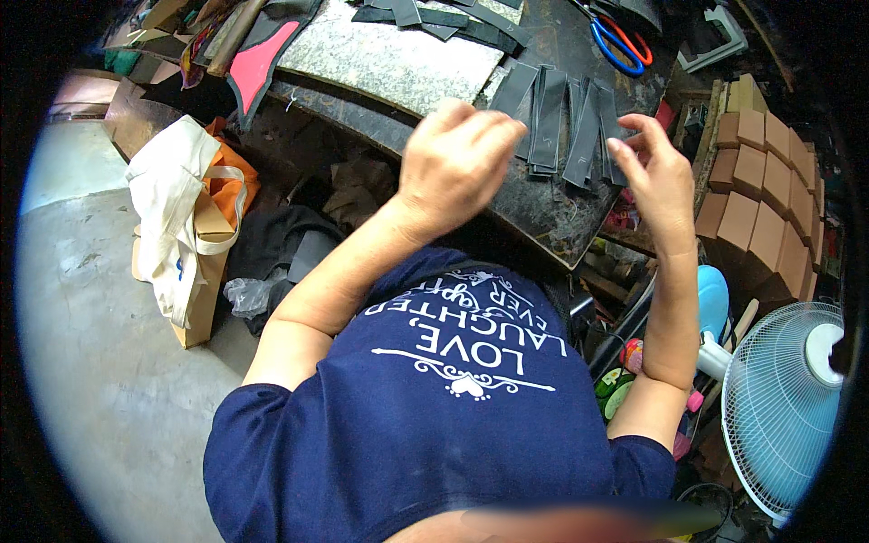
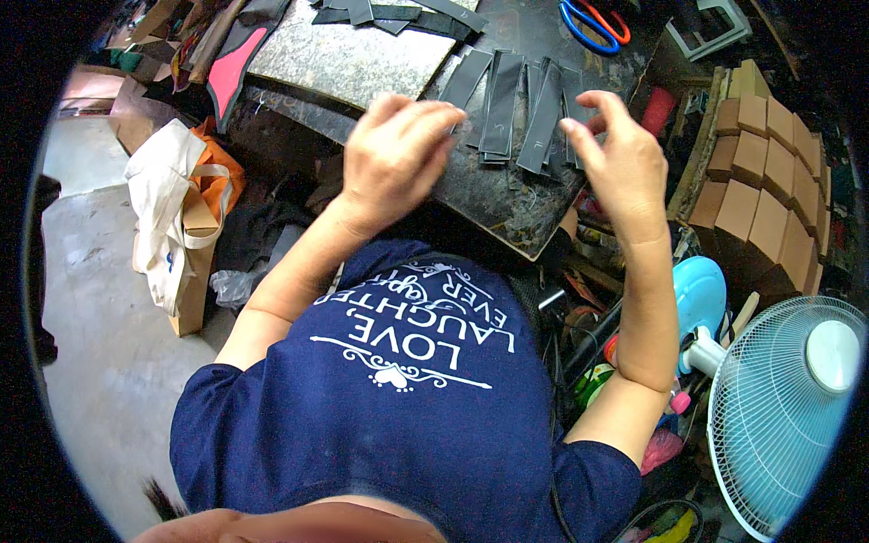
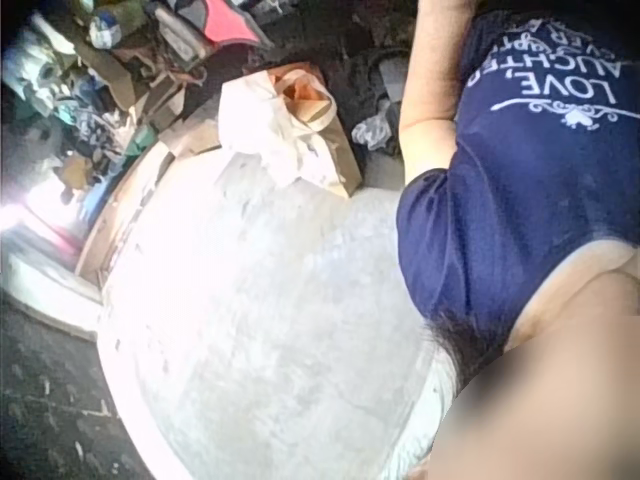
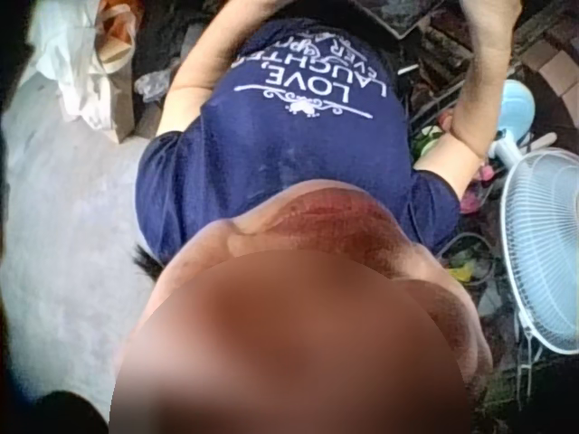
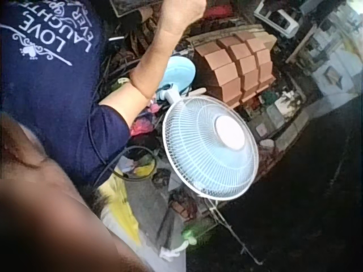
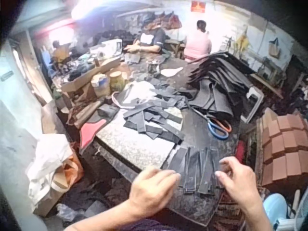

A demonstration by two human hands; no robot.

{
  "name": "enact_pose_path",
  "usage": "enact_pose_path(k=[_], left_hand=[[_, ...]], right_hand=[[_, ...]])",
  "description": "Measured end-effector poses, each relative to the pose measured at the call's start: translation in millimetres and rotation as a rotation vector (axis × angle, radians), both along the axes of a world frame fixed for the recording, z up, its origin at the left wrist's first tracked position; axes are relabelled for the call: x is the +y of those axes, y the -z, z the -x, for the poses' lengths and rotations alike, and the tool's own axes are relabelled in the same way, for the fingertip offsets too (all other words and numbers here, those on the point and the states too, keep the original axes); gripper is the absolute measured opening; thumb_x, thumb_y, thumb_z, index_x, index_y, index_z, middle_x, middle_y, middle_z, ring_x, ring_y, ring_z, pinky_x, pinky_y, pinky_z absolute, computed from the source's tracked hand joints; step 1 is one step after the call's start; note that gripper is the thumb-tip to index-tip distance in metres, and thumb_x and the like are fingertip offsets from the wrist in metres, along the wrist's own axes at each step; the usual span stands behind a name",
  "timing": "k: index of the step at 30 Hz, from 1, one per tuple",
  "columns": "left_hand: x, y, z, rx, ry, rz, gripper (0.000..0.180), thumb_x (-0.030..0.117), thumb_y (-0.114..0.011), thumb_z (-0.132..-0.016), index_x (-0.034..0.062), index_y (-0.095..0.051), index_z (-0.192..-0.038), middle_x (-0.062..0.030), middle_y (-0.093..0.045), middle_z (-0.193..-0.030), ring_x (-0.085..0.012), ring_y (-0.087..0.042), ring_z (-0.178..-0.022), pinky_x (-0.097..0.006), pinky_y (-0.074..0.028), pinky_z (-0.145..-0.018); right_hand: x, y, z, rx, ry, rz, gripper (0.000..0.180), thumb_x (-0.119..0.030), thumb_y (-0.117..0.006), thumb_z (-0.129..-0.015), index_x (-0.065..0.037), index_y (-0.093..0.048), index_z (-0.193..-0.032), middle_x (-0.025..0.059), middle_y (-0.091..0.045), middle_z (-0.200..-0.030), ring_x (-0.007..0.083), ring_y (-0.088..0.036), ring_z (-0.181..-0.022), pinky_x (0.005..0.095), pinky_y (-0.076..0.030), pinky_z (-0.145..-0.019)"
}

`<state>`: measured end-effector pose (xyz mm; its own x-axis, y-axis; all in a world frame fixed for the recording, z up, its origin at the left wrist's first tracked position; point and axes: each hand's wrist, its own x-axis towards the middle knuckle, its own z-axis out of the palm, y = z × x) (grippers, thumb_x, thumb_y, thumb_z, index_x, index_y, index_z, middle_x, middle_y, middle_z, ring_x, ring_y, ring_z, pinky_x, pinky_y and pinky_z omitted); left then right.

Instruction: The person repeatedly picks up small black rectangular pieces from a workbench, separates them, and places them into neat stacks. The person handles the pieces one at a time, occasionally adjusting the alignment of the stacks.

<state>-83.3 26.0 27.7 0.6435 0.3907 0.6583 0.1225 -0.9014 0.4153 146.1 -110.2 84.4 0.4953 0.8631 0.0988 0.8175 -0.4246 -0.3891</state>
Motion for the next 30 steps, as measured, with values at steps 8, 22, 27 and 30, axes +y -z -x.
enact_pose_path(k=[8,22,27,30], left_hand=[[6,-2,17,0.272,0.086,-0.036,0.033,0.018,-0.079,-0.072,0.0109,-0.068,-0.102,-0.0049,-0.059,-0.092,-0.026,-0.057,-0.093,-0.036,-0.052,-0.079],[-1,5,8,0.244,-0.035,0.01,0.024,0.018,-0.079,-0.075,0.0102,-0.067,-0.094,-0.0062,-0.058,-0.09,-0.0266,-0.057,-0.088,-0.036,-0.051,-0.075],[4,10,8,0.193,-0.019,0.004,0.027,0.018,-0.082,-0.074,0.0096,-0.07,-0.097,-0.0063,-0.062,-0.091,-0.0265,-0.059,-0.085,-0.036,-0.052,-0.072],[10,15,8,0.127,0.012,-0.007,0.027,0.018,-0.083,-0.072,0.0094,-0.072,-0.096,-0.0063,-0.064,-0.09,-0.0262,-0.06,-0.081,-0.036,-0.052,-0.07]], right_hand=[[-2,32,-43,0.032,0.053,-0.028,0.022,-0.029,-0.067,-0.093,-0.012,-0.07,-0.106,0.0102,-0.073,-0.096,0.0278,-0.072,-0.086,0.0375,-0.054,-0.076],[9,34,-23,0.008,0.062,-0.014,0.045,-0.032,-0.078,-0.08,-0.008,-0.061,-0.114,0.015,-0.068,-0.098,0.0317,-0.067,-0.086,0.043,-0.053,-0.078],[9,38,-35,0.032,0.159,-0.027,0.038,-0.025,-0.077,-0.081,-0.009,-0.061,-0.112,0.0142,-0.068,-0.092,0.0307,-0.067,-0.082,0.0418,-0.053,-0.075],[6,41,-39,0.042,0.148,-0.042,0.035,-0.021,-0.076,-0.083,-0.009,-0.062,-0.112,0.0107,-0.067,-0.085,0.0248,-0.065,-0.074,0.0378,-0.053,-0.068]])
